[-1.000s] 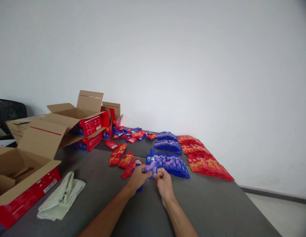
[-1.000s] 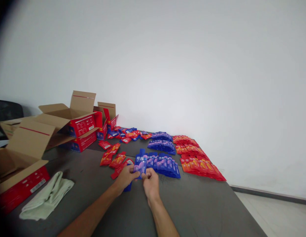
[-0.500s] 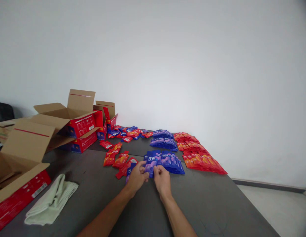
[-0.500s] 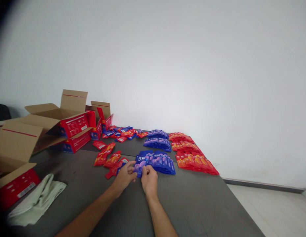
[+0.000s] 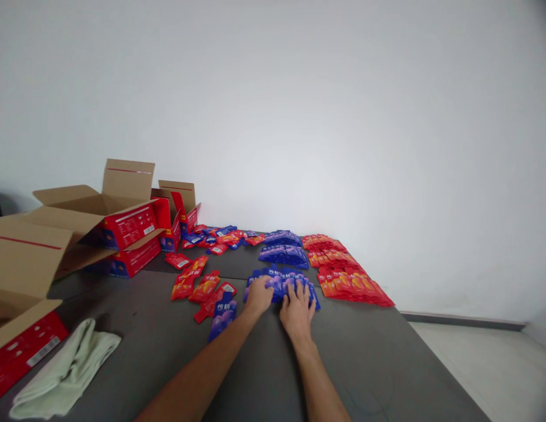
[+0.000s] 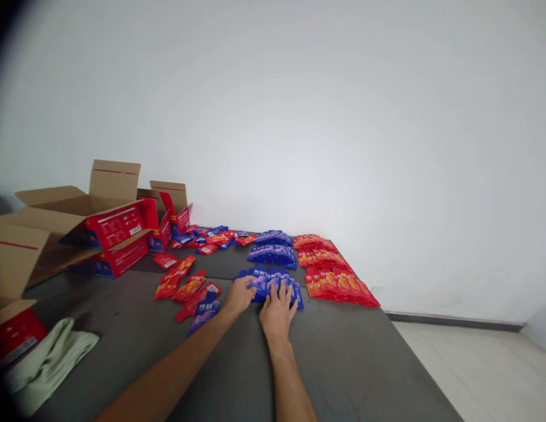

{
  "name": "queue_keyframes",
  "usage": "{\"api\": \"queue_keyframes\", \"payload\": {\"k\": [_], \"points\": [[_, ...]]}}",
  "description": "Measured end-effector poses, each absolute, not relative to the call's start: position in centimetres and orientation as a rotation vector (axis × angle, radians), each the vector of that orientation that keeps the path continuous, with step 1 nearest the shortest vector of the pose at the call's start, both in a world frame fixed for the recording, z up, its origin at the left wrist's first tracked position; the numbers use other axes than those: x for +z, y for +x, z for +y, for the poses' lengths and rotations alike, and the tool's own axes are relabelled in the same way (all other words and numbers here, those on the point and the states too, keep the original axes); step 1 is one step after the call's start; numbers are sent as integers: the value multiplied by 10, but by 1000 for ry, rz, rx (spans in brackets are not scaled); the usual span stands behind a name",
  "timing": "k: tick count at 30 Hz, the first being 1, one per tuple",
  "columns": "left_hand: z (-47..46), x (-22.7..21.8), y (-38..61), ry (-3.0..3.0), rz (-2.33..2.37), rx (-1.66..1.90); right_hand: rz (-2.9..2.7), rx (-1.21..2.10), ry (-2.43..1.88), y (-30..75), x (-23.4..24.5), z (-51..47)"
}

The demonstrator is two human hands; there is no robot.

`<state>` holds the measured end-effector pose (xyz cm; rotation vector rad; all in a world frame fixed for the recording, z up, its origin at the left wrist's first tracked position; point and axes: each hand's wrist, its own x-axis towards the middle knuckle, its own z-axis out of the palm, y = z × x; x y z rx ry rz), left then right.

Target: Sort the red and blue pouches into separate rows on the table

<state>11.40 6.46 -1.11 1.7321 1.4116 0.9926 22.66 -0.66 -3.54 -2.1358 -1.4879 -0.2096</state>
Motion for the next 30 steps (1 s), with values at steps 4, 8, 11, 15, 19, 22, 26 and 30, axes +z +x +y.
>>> {"api": "queue_keyframes", "payload": {"k": [4, 8, 11, 15, 19, 22, 26, 30], "points": [[63, -11, 118, 2056, 1494, 907, -1522, -131, -2177, 227, -36, -5], [58, -11, 118, 2273, 1552, 803, -1526, -71, -2205, 228, -34, -5], [53, -13, 117, 2355, 1558, 766, -1516, -55, -2217, 228, -33, -6], [50, -19, 113, 2367, 1565, 732, -1520, -56, -2222, 227, -32, -6], [49, -26, 113, 2399, 1558, 705, -1517, -60, -2245, 226, -33, -5], [48, -27, 115, 2436, 1517, 721, -1517, -75, -2259, 226, -34, -5], [45, -23, 116, 2449, 1509, 721, -1511, -98, -2256, 225, -33, -6], [36, -15, 106, 2443, 1557, 718, -1472, -158, -2230, 221, -25, -9]]}}
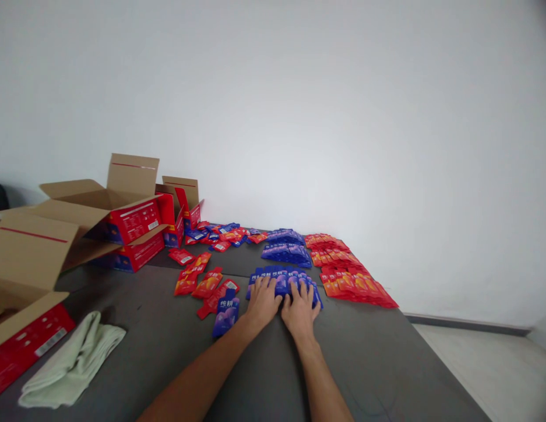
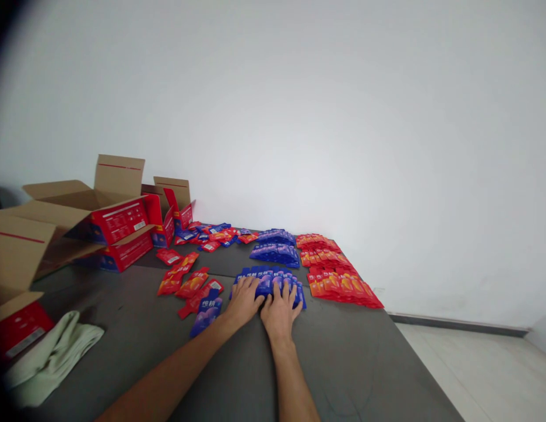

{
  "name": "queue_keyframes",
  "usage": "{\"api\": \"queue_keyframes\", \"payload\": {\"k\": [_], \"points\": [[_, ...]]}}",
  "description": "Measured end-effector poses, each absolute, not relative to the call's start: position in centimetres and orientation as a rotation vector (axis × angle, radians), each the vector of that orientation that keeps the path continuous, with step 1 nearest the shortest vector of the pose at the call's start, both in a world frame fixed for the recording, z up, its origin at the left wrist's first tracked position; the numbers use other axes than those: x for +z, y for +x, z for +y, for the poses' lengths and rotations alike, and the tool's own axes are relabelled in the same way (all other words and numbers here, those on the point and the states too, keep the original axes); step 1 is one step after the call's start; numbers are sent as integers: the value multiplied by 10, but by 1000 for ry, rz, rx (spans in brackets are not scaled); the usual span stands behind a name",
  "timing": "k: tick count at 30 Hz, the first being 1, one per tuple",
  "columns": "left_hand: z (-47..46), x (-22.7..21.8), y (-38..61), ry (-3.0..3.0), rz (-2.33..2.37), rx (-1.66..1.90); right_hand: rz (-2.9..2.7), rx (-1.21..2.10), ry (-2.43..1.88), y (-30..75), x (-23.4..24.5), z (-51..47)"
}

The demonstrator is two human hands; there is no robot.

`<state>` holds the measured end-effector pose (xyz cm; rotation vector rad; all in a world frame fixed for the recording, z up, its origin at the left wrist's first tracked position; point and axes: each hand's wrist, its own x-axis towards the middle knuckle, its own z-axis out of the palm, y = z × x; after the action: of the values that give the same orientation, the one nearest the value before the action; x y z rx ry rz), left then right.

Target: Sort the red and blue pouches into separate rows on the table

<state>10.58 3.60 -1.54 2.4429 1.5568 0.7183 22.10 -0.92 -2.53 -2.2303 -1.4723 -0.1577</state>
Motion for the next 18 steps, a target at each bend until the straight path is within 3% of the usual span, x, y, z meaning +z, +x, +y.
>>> {"api": "queue_keyframes", "payload": {"k": [5, 18], "points": [[22, -5, 76, 2453, 1676, 709, -1483, -262, -2065, 206, -13, -17], [4, -17, 11, 2149, 2186, 601, -1855, -27, -1645, 139, -13, -39]]}}
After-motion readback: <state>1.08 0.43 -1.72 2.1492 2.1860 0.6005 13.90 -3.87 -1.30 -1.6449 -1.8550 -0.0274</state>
